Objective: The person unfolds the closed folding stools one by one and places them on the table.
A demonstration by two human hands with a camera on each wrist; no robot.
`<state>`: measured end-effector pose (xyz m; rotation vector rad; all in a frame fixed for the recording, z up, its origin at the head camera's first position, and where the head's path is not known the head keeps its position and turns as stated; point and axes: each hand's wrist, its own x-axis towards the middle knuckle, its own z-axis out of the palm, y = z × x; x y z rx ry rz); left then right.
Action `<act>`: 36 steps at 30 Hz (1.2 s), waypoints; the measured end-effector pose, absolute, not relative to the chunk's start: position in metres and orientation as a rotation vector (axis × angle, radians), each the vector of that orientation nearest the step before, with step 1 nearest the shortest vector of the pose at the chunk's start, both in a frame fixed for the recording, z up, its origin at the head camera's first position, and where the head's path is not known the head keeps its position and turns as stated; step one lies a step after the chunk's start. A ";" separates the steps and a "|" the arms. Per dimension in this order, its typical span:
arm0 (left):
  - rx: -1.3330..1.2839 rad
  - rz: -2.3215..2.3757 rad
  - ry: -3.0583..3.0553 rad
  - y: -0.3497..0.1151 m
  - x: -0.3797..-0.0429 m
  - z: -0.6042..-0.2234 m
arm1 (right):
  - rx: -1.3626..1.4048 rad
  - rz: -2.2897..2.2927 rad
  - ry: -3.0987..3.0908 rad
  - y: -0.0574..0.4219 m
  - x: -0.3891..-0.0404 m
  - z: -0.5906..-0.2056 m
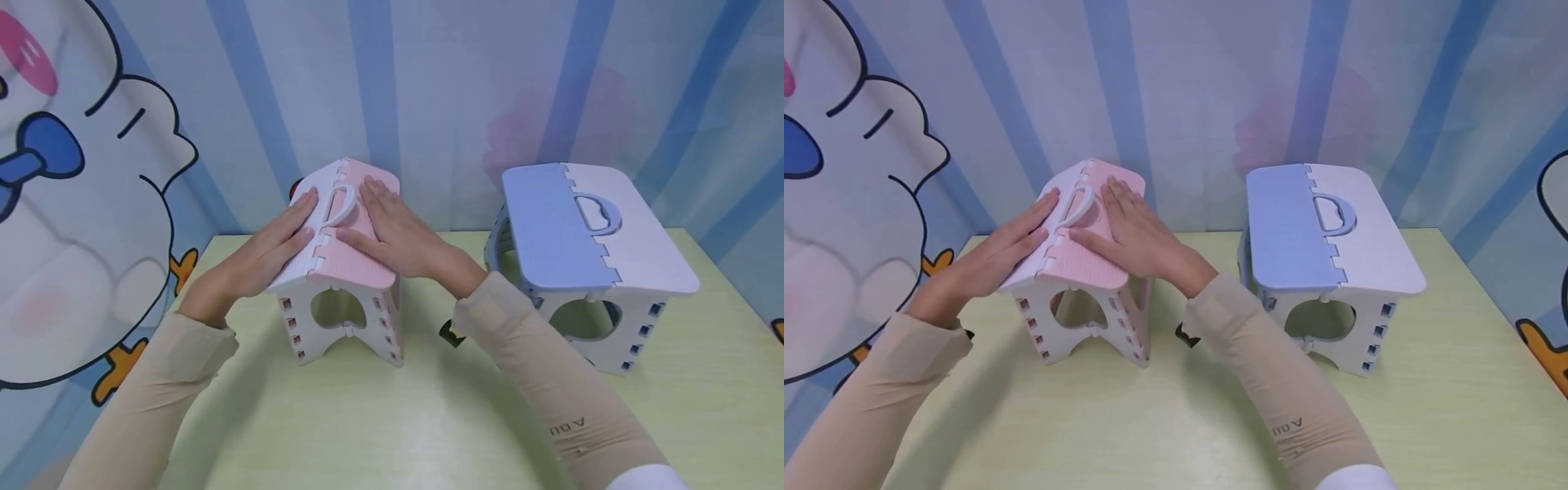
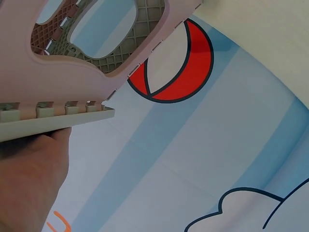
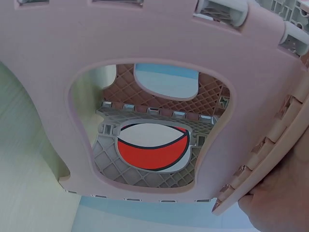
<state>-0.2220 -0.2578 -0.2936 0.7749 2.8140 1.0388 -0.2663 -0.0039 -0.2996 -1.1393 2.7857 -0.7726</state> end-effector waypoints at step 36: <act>0.776 1.004 2.831 -0.259 -0.223 -0.296 | -1.134 -0.721 2.806 -0.005 -0.268 -0.298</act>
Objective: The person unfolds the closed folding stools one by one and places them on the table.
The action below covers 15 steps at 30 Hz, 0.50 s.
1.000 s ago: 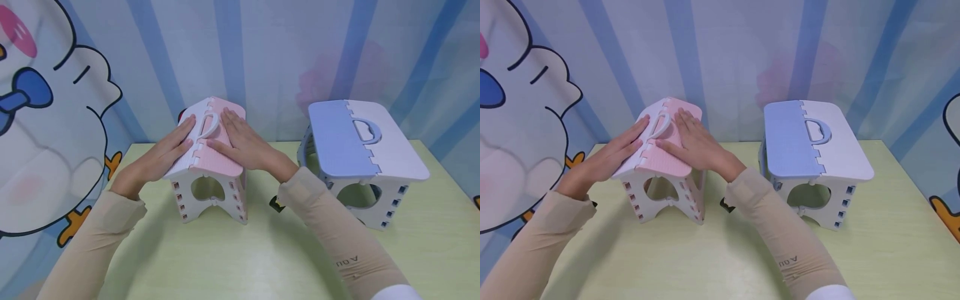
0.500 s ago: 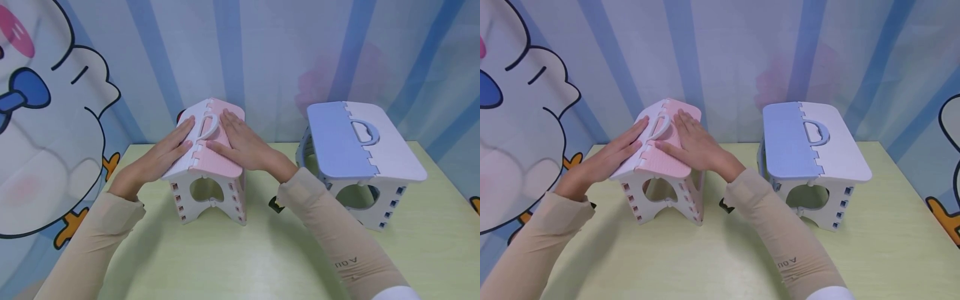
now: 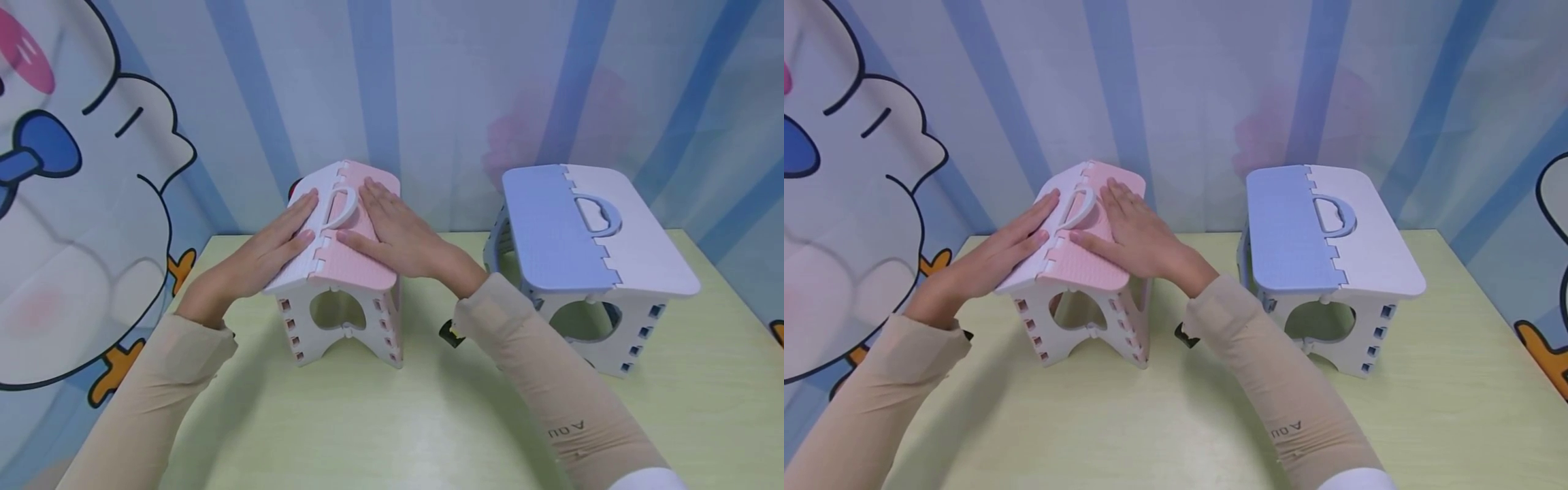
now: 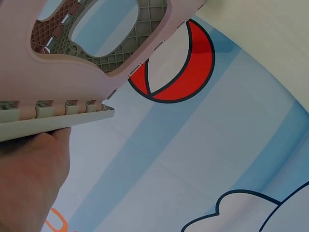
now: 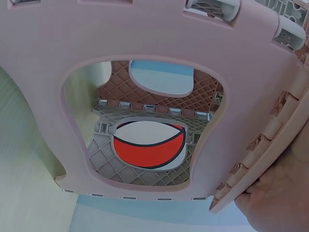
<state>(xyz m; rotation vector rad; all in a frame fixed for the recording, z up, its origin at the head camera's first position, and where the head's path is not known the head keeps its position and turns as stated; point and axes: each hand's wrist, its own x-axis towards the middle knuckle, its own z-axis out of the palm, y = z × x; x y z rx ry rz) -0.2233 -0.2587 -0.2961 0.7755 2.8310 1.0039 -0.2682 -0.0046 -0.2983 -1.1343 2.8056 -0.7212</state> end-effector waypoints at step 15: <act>0.770 0.994 2.840 -0.258 -0.223 -0.296 | -1.110 -0.699 2.804 -0.003 -0.266 -0.296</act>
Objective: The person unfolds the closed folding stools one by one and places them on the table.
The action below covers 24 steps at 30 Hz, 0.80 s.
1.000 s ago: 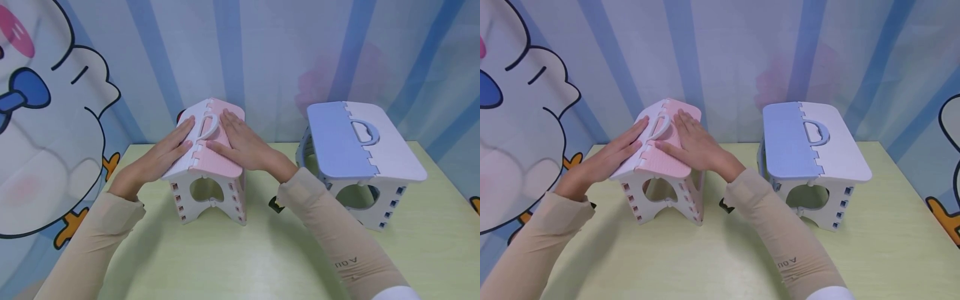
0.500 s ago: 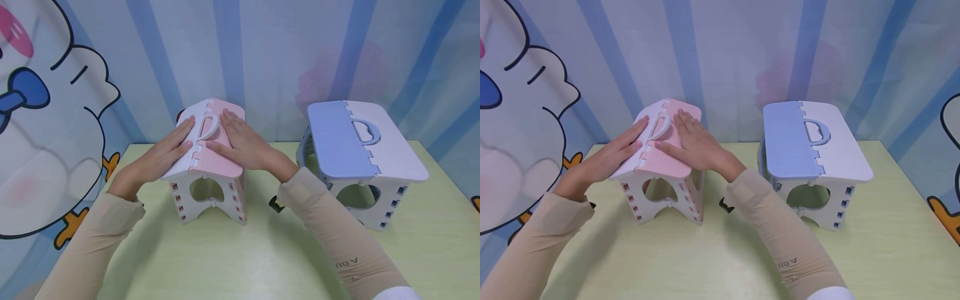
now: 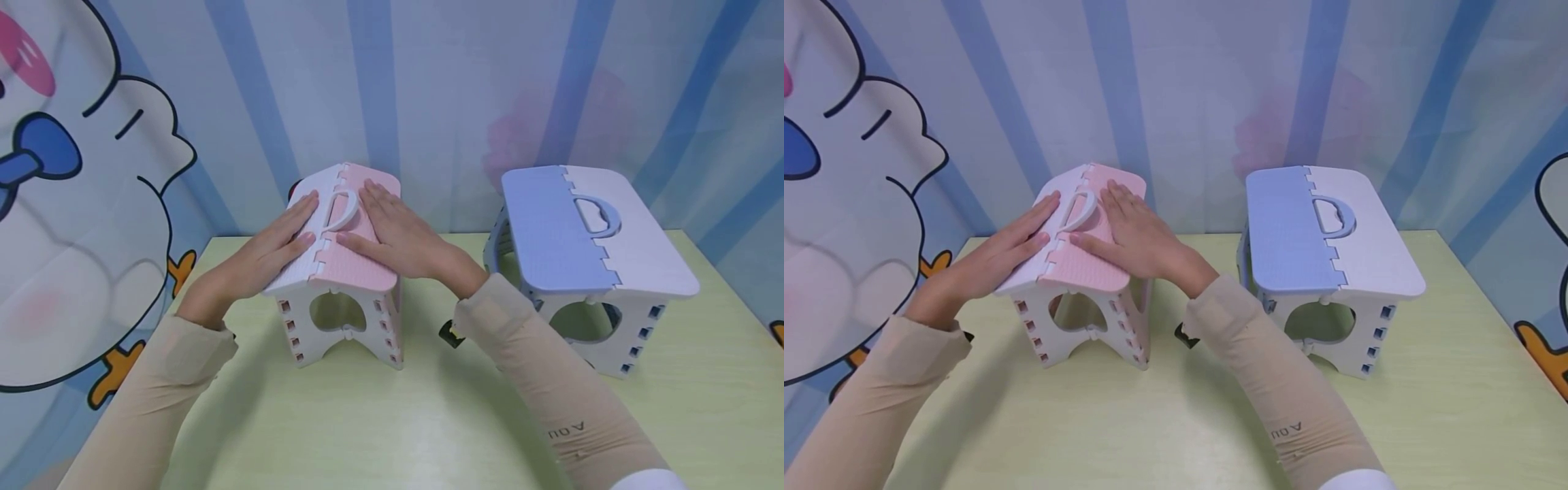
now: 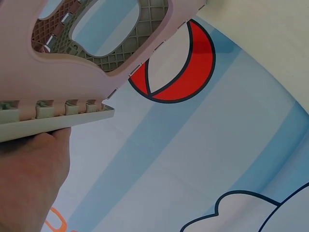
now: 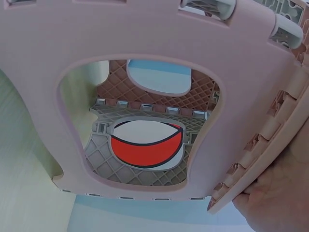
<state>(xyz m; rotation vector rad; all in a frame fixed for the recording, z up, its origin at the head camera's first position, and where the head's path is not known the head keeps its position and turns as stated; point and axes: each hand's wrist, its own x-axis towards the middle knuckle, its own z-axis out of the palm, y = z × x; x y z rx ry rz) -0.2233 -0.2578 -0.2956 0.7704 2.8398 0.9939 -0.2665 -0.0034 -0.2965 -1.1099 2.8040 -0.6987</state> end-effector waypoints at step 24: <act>0.774 0.923 2.874 -0.258 -0.226 -0.295 | -1.098 -0.661 2.827 -0.002 -0.268 -0.296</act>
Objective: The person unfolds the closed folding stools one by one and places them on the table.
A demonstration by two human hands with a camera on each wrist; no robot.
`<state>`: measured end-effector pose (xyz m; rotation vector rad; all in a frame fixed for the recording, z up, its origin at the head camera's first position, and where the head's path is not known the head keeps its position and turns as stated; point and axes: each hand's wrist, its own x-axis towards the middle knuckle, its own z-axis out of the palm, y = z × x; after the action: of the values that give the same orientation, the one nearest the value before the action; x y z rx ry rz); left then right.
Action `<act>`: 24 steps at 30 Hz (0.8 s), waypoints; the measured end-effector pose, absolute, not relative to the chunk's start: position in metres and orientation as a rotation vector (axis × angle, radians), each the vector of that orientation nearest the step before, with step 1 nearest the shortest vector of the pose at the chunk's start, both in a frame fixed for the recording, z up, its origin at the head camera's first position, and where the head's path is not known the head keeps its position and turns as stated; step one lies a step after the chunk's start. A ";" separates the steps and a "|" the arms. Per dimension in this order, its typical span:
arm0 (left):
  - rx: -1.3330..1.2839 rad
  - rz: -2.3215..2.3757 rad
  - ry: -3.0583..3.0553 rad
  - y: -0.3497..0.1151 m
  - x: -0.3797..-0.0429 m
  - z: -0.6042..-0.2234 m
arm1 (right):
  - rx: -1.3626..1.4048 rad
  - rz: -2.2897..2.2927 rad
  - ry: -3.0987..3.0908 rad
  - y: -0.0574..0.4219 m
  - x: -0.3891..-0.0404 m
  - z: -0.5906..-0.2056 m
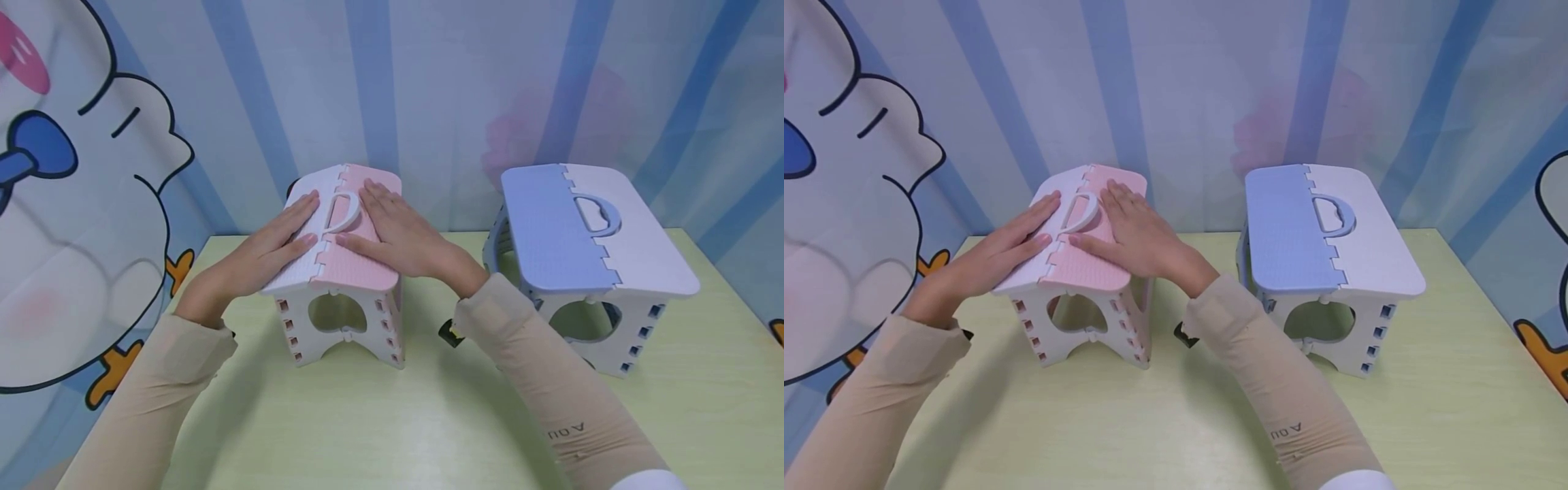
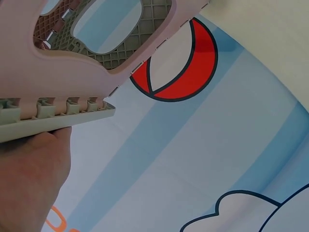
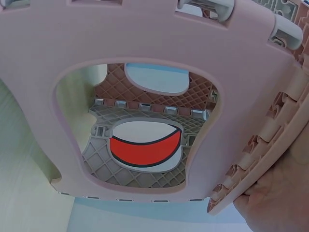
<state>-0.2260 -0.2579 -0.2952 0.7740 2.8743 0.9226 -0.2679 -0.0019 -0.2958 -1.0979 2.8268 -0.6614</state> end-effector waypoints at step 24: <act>0.753 0.750 2.919 -0.255 -0.225 -0.291 | -1.092 -0.584 2.823 0.000 -0.268 -0.293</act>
<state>-0.2246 -0.2546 -0.2909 0.7534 2.9187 0.7497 -0.2678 0.0000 -0.2926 -1.0923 2.8229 -0.5844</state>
